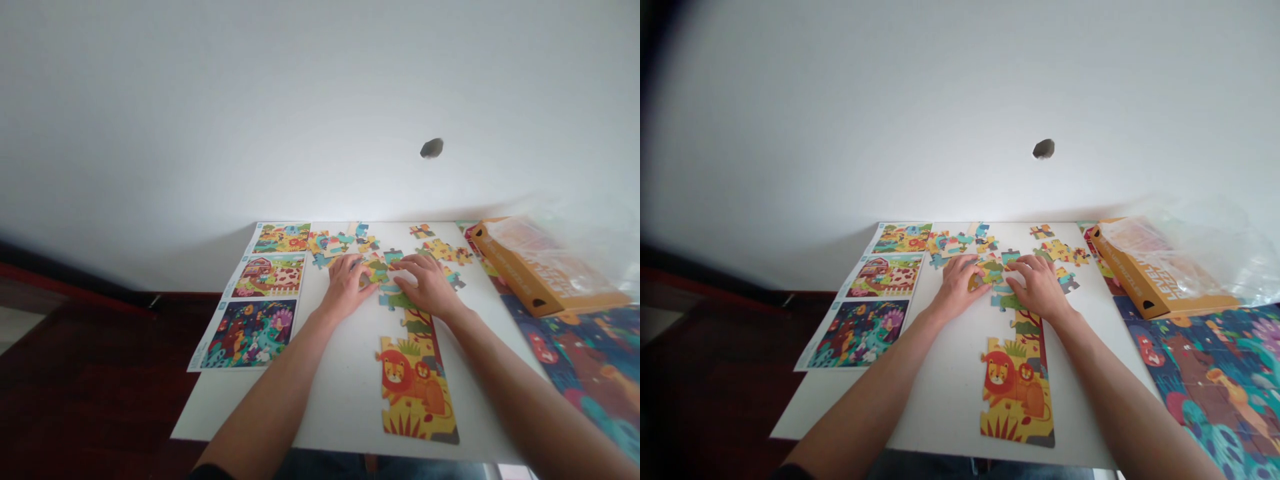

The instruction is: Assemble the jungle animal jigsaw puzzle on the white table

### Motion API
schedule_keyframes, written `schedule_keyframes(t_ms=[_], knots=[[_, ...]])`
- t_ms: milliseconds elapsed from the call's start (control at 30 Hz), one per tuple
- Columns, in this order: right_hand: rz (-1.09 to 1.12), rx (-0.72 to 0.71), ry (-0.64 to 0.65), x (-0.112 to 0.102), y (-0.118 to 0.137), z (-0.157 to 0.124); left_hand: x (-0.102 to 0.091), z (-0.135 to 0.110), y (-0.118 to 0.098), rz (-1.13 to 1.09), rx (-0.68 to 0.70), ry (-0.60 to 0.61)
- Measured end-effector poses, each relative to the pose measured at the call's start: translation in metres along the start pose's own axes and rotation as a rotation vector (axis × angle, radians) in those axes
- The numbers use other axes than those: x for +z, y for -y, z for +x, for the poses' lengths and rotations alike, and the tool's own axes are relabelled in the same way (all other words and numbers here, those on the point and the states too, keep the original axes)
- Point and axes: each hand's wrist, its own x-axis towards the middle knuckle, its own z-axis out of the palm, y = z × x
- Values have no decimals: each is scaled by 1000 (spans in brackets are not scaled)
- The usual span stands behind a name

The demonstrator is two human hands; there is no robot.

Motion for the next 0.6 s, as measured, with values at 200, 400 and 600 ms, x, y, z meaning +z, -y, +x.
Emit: schedule_keyframes(t_ms=[200, 400, 600], knots=[[56, -4, 36, -1, 3, 1, -1, 2, 1, -63, 35, -20], [156, -14, 37, 0, 6, 2, -1, 3, 1, -141, 62, -46], [218, 41, -57, -3, 6, 2, 1, 3, 4, -246, 90, -125]])
